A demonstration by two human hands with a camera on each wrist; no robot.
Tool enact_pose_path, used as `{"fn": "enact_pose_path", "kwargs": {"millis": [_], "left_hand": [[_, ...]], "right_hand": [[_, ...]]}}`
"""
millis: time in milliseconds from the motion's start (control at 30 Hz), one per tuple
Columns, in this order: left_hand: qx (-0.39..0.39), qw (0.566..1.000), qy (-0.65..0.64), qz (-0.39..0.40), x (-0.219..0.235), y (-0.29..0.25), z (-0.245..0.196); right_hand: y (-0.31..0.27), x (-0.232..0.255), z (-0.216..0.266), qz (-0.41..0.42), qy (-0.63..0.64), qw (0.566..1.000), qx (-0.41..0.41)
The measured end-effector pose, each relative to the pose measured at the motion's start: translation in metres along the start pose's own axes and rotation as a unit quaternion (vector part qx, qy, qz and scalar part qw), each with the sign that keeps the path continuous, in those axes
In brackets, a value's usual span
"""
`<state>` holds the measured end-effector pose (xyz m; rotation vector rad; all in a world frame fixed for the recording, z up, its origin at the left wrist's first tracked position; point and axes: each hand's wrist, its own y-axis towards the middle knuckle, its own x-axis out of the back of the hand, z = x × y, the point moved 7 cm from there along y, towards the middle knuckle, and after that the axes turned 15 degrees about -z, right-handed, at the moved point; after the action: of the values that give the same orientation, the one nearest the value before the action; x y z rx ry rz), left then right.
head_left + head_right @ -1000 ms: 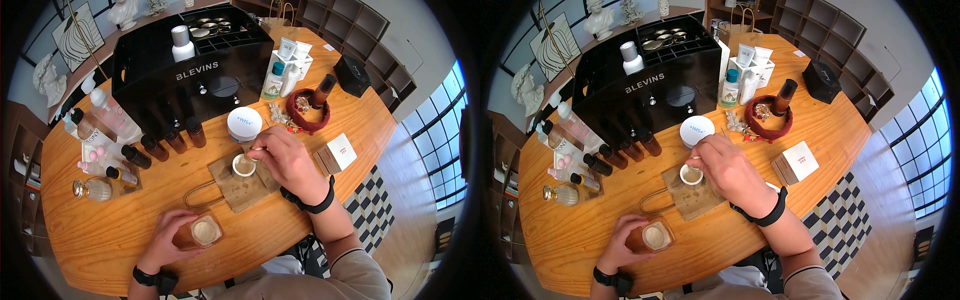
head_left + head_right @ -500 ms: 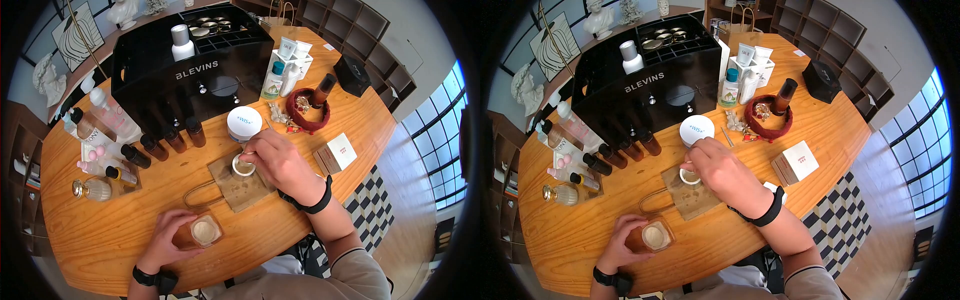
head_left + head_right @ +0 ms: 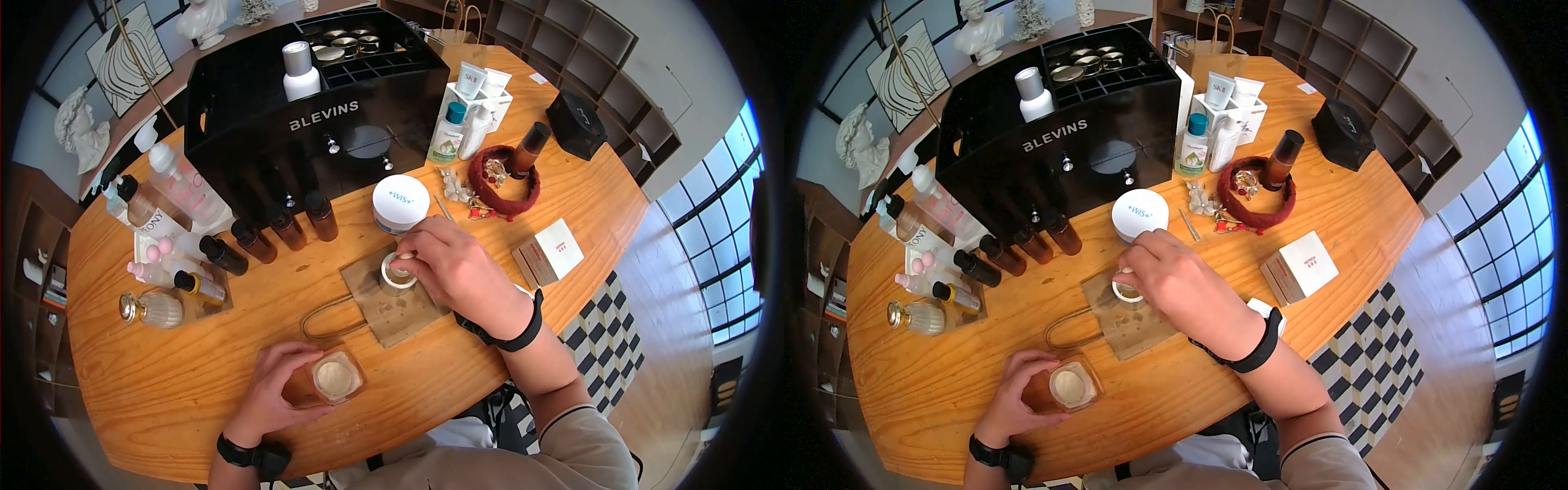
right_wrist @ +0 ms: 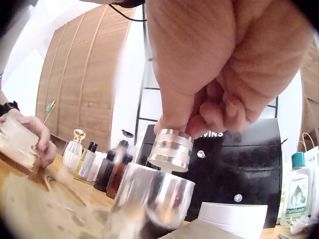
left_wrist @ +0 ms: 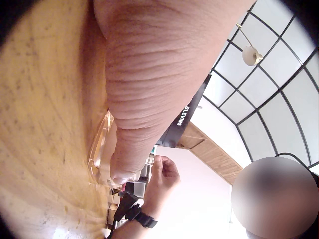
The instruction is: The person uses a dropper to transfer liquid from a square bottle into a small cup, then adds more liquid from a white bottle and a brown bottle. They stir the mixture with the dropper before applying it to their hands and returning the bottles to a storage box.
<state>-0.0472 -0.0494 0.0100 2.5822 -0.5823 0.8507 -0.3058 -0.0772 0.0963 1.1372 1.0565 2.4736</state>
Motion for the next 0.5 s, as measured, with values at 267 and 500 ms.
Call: {"fn": "enact_pose_path", "kwargs": {"millis": [267, 500], "left_hand": [[-0.003, 1.000, 0.002, 0.002, -0.0003, -0.0007, 0.0006], [0.004, 1.000, -0.005, 0.005, -0.0009, -0.0005, 0.0008]], "right_hand": [[0.0001, 0.0036, 0.0000, -0.004, 0.014, 1.000, -0.006], [0.0003, 0.0069, 0.0005, -0.012, 0.013, 1.000, -0.001]]}}
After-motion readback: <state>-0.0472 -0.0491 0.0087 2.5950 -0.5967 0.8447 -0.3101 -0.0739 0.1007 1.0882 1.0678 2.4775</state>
